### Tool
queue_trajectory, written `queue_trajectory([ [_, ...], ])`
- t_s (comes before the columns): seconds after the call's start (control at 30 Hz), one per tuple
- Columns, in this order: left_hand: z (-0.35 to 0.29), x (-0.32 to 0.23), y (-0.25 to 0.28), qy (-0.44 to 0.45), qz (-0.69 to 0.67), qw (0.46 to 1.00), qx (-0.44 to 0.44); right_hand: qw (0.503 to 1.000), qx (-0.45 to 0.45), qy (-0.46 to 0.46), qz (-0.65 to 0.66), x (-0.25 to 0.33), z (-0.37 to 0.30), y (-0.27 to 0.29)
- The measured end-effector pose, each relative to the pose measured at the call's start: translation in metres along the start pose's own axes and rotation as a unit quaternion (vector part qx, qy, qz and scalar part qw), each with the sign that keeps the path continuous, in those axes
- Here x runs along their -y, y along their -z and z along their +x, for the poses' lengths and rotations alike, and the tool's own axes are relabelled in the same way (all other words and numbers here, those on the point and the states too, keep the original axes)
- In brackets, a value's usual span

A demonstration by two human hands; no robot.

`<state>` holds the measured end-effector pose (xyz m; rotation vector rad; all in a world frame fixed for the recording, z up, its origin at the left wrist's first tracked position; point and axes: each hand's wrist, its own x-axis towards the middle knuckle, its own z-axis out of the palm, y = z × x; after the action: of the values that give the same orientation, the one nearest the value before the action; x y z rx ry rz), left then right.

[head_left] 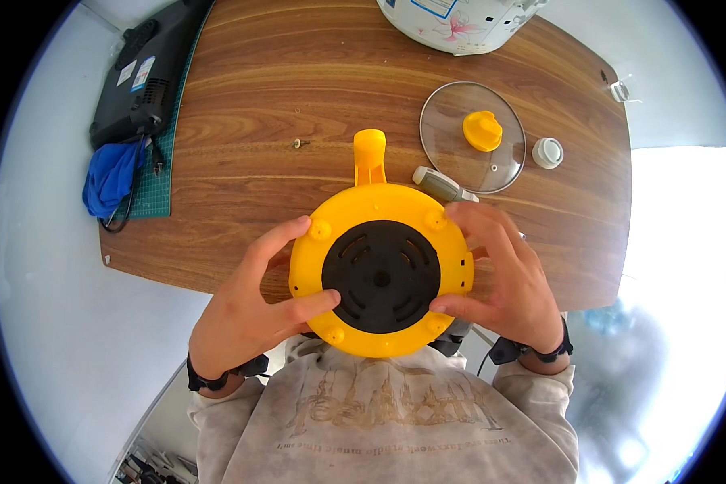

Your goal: The person uses a screwdriver to tighten screws on the bottom of a yellow pot, then places a glass lid on top. They then pick up a black appliance and place it on the table.

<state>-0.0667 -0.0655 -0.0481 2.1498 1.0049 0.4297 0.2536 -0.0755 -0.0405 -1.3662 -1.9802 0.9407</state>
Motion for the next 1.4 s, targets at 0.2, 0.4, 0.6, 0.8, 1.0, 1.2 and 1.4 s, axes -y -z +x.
queue_trajectory([
  [0.2,0.001,0.007,0.001,-0.067,-0.02,0.998,0.007,0.996,0.063,0.054,-0.039,0.008,0.001,0.011],
  [0.4,0.008,-0.011,-0.006,-0.01,-0.008,1.0,0.015,0.999,0.04,0.026,-0.011,0.016,0.009,0.014],
  [0.6,0.007,-0.007,-0.008,-0.025,0.006,1.0,0.014,0.987,-0.043,-0.078,-0.132,-0.02,0.005,0.024],
  [0.8,0.008,-0.007,-0.01,-0.032,-0.002,0.999,-0.004,0.968,-0.007,-0.081,-0.237,-0.052,0.01,0.004],
  [1.0,0.007,-0.01,-0.011,-0.036,-0.021,0.999,-0.014,0.959,0.001,-0.07,-0.275,-0.062,0.018,-0.007],
  [1.2,0.008,-0.017,-0.017,-0.03,-0.018,0.999,-0.025,0.958,-0.039,-0.076,-0.272,-0.058,0.012,0.001],
  [1.4,0.006,-0.018,-0.019,-0.026,-0.012,0.999,-0.019,0.955,-0.114,-0.231,-0.147,-0.002,0.001,0.054],
])
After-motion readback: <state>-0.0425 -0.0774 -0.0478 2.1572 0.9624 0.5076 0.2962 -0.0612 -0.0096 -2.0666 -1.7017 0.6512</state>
